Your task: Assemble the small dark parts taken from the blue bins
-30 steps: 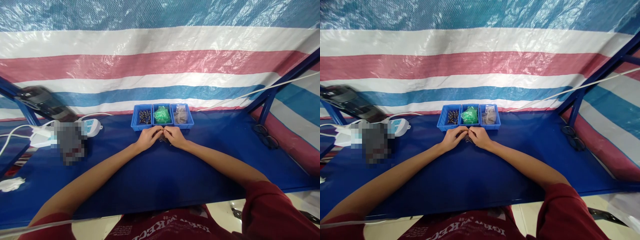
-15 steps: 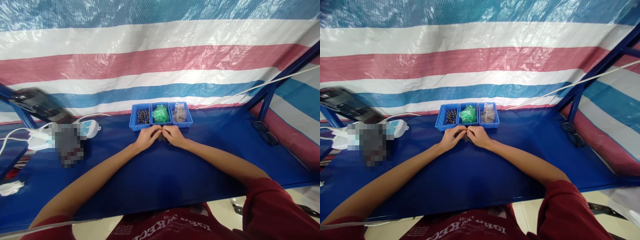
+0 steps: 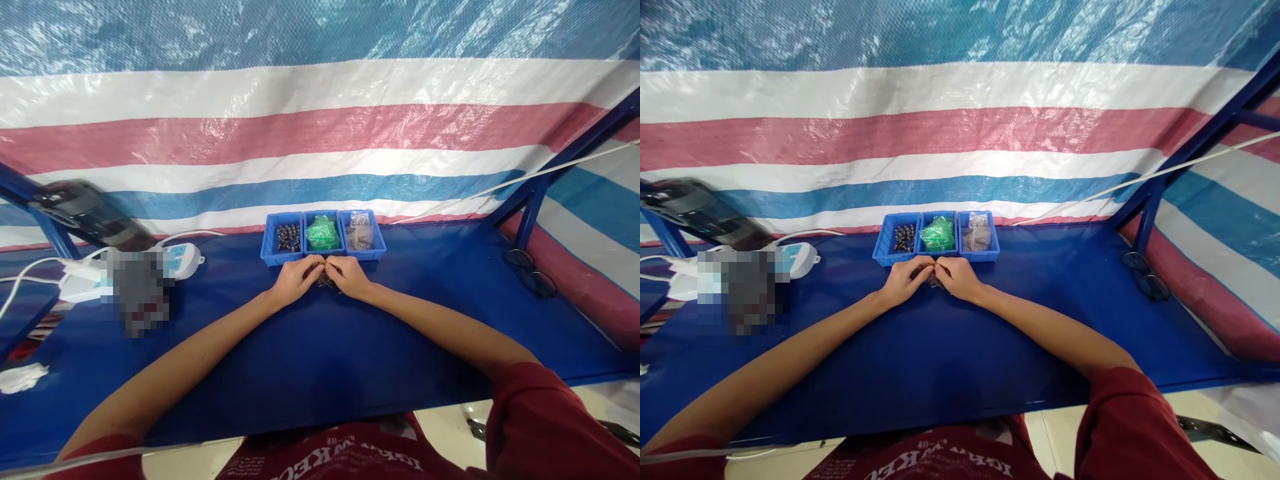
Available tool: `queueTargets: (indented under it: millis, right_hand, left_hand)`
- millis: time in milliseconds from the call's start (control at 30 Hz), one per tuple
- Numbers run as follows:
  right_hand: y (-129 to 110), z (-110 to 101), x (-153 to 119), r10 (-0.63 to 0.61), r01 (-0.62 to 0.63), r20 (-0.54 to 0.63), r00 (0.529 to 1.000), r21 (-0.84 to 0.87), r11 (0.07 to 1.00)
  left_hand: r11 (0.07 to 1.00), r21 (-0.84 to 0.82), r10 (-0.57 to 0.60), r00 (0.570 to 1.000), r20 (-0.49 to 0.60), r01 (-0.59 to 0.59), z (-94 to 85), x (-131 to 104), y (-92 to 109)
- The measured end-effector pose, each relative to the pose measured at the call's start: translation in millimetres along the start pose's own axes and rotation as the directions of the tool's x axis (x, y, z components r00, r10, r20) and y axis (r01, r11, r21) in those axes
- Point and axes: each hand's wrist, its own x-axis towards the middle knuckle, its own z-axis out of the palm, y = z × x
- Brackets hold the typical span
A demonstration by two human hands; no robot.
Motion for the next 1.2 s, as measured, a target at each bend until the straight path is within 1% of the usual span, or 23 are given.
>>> queueTargets:
  millis: [133, 500, 667, 867, 1200]
  right_hand:
    - [-0.6, -0.5, -0.1, 0.001, -0.001, -0.005, 1.000, -0.004, 1.000]
    - [-1.2, -0.1, -0.5, -0.025, 0.024, -0.046, 0.999, -0.021, 0.999]
    - [-1.4, 0.2, -0.7, -0.052, 0.052, -0.086, 0.995, -0.005, 0.999]
    - [-1.3, 1.7, -1.7, -0.058, 0.058, -0.120, 0.991, -0.002, 0.998]
    - [-0.4, 0.9, -2.1, -0.048, 0.047, -0.131, 0.990, -0.006, 0.999]
  left_hand:
    - [1.000, 0.010, 0.004, 1.000, -0.025, -0.003, 1.2, -0.1, -0.1]
    - [1.000, 0.014, 0.024, 0.989, -0.149, -0.022, 4.4, -1.4, -4.7]
    - [0.999, -0.008, -0.036, 0.983, -0.182, 0.035, 4.2, -1.4, -4.4]
    - [0.994, -0.036, -0.112, 0.977, -0.181, 0.107, 3.4, -0.9, -5.1]
    - [0.989, -0.060, -0.146, 0.978, -0.150, 0.139, 3.0, 0.5, -4.8]
